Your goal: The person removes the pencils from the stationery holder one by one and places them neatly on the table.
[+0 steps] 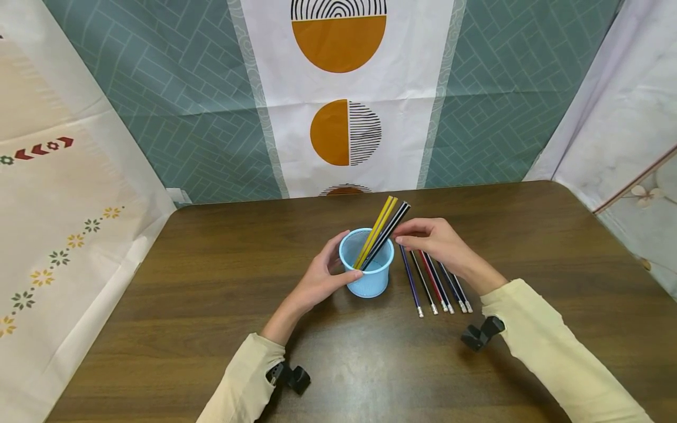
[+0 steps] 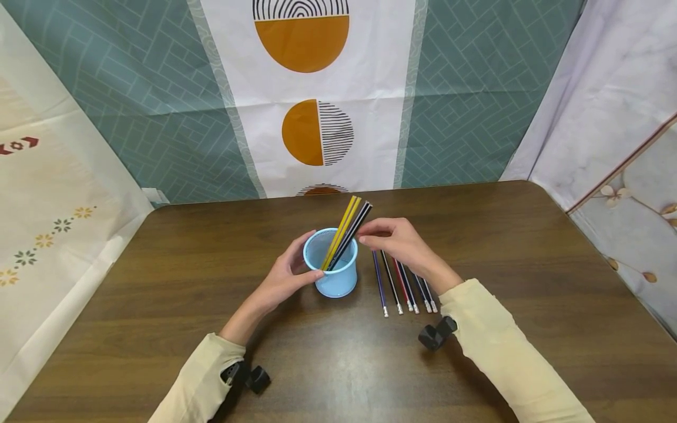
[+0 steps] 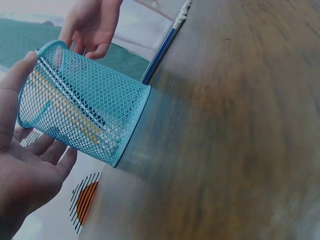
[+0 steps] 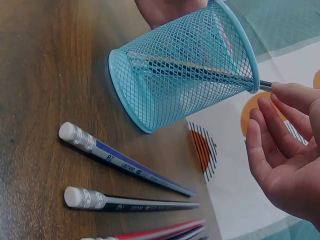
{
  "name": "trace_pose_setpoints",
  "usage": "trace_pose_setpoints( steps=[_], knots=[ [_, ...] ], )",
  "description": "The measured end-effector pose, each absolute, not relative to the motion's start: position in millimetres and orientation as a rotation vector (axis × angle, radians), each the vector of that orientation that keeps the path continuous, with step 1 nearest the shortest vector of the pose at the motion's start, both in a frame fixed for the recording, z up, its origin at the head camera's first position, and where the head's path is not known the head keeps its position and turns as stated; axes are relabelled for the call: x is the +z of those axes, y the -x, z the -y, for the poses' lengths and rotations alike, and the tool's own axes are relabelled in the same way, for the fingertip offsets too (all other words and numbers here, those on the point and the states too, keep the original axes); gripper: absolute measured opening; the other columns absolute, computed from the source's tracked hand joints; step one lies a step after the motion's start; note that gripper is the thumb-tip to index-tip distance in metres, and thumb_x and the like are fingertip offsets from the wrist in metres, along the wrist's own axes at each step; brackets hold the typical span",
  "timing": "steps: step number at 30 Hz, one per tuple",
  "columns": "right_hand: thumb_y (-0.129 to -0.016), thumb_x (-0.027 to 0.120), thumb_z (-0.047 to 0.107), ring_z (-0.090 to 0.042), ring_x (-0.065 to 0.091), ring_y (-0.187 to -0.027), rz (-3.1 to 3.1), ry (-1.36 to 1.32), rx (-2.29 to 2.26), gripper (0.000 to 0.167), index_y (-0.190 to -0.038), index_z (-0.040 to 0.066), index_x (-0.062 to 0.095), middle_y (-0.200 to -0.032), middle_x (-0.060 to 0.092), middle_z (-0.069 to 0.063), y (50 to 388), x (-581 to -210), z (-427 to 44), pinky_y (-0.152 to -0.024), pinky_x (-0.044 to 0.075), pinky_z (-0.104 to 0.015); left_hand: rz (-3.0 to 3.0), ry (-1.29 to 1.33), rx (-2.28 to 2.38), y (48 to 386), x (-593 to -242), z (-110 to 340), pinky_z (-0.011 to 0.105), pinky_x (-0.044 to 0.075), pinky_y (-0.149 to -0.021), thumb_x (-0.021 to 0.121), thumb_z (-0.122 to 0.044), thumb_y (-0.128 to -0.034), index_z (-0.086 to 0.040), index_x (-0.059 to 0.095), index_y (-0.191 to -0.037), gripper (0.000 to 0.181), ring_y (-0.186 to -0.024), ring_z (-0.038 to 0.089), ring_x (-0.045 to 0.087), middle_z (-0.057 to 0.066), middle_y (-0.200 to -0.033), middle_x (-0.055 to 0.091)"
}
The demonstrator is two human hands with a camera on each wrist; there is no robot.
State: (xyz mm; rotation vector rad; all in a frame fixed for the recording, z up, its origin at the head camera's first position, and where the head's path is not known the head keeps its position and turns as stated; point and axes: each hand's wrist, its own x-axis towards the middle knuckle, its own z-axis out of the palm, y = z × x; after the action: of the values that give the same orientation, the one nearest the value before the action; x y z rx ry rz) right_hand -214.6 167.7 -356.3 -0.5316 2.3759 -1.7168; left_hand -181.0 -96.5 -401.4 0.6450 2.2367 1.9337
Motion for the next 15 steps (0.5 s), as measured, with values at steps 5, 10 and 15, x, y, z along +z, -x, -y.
trace_pose_setpoints(
  steps=[5, 10, 15],
  knots=[
    [-0.09, 0.068, 0.006, -0.025, 0.063, -0.081, -2.383, 0.543, -1.735, 0.023, -0.107, -0.009, 0.067, -0.098, 0.068, -0.015, 215.6, -356.0, -164.6, -0.074, 0.055, -0.034, -2.23, -0.648, 1.938, 181.2, -401.7, 96.8, 0.046, 0.032, -0.108, 0.073, -0.007, -0.0853, -0.009, 0.032, -0.149, 0.076, -0.132, 0.024, 0.041, 0.012, -0.143, 0.044],
    [-0.089, 0.069, 0.006, -0.028, 0.063, -0.082, -2.373, 0.57, -1.748, 0.022, -0.106, -0.008, 0.067, -0.096, 0.068, -0.013, 216.3, -356.1, -161.8, -0.073, 0.055, -0.033, -2.228, -0.649, 1.939, 181.0, -401.3, 96.9, 0.044, 0.033, -0.108, 0.075, -0.009, -0.0846, -0.01, 0.031, -0.15, 0.078, -0.132, 0.022, 0.041, 0.01, -0.143, 0.045],
    [-0.088, 0.07, 0.006, -0.033, 0.062, -0.081, -2.38, 0.572, -1.749, 0.021, -0.104, -0.008, 0.067, -0.093, 0.068, -0.009, 215.2, -356.4, -160.1, -0.07, 0.054, -0.032, -2.239, -0.657, 1.935, 181.1, -401.9, 97.2, 0.045, 0.033, -0.107, 0.076, -0.009, -0.084, -0.01, 0.031, -0.15, 0.079, -0.131, 0.023, 0.042, 0.011, -0.143, 0.045]
  ],
)
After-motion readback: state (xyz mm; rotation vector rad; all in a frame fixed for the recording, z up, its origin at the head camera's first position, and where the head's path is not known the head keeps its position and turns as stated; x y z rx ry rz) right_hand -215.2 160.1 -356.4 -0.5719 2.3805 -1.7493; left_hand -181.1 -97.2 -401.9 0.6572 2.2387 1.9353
